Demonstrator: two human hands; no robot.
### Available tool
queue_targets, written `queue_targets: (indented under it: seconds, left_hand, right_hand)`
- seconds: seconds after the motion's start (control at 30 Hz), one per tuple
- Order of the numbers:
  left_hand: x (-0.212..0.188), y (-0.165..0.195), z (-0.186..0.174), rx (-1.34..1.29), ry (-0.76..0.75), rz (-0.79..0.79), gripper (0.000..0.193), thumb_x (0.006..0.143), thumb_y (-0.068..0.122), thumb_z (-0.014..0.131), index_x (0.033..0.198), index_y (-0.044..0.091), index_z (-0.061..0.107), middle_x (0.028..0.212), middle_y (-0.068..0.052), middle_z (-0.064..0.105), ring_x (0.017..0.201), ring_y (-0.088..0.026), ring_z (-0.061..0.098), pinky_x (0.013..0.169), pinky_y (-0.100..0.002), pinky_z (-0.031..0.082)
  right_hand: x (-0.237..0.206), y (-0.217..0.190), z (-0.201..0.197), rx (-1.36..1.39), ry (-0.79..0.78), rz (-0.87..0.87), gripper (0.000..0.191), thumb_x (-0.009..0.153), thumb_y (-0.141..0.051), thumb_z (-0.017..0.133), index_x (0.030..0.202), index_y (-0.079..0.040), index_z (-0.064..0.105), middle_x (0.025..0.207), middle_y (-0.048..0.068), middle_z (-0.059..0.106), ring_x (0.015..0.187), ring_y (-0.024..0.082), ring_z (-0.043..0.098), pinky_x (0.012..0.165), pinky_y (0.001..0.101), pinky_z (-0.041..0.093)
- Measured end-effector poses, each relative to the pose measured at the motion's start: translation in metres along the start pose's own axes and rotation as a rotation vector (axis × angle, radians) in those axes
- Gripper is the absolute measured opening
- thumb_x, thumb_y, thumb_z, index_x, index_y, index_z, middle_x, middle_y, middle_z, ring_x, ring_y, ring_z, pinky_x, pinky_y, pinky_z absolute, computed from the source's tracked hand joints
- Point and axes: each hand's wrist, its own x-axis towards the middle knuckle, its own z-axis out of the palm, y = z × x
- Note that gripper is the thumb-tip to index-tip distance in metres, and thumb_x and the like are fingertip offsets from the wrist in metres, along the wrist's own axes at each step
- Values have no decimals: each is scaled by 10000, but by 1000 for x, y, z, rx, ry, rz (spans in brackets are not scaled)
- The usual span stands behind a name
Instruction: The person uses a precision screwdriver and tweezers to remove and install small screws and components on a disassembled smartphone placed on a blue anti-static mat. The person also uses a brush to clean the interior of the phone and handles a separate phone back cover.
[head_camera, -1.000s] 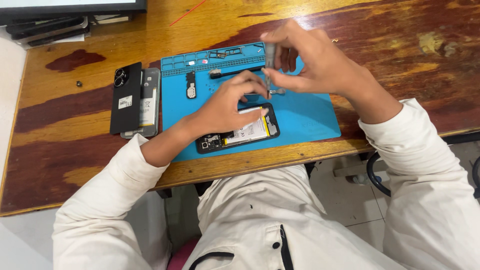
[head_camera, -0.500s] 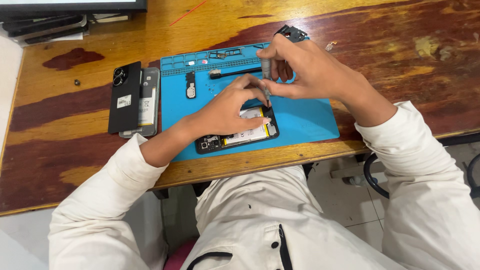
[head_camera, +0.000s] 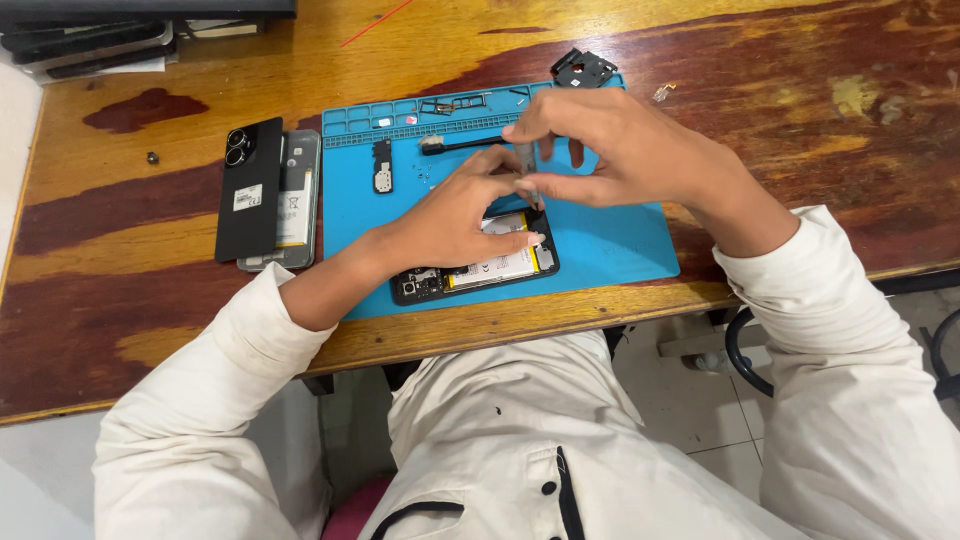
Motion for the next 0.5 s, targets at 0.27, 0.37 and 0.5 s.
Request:
queue_targets:
  seconds: [0.27,0.37,0.5]
  left_hand:
    - [0,1,0,-12,-13,-1,365,874,335,814,1133,96,717,1282,-116,562,1265,-325,500,1114,-435,413]
    - [2,3,0,25,5,53,354,882,327,826,1118,84,726,1279,-108,579,1273,-323,512,1107,-439,427]
    - [5,4,-11,-120,41,-18,468,869,340,793,1165,15,635,1174,-131,589,1095,-273,640,840,-361,567]
  right_hand:
    - [-6,9,-9,167,-73,140,224,957,-118,750,1093,-21,601,1207,123,717,955,219,734,723,325,615]
    - [-11,8,-12,273,-77,170,226,943,-110,750,1098,-23,611,1179,123,695,1040,215,694,781,324,607]
    - [-10,7,-14,341,-105,223,209,961,-94,761,1049,-45,578,991,70,656,917,146,651,872,330,607]
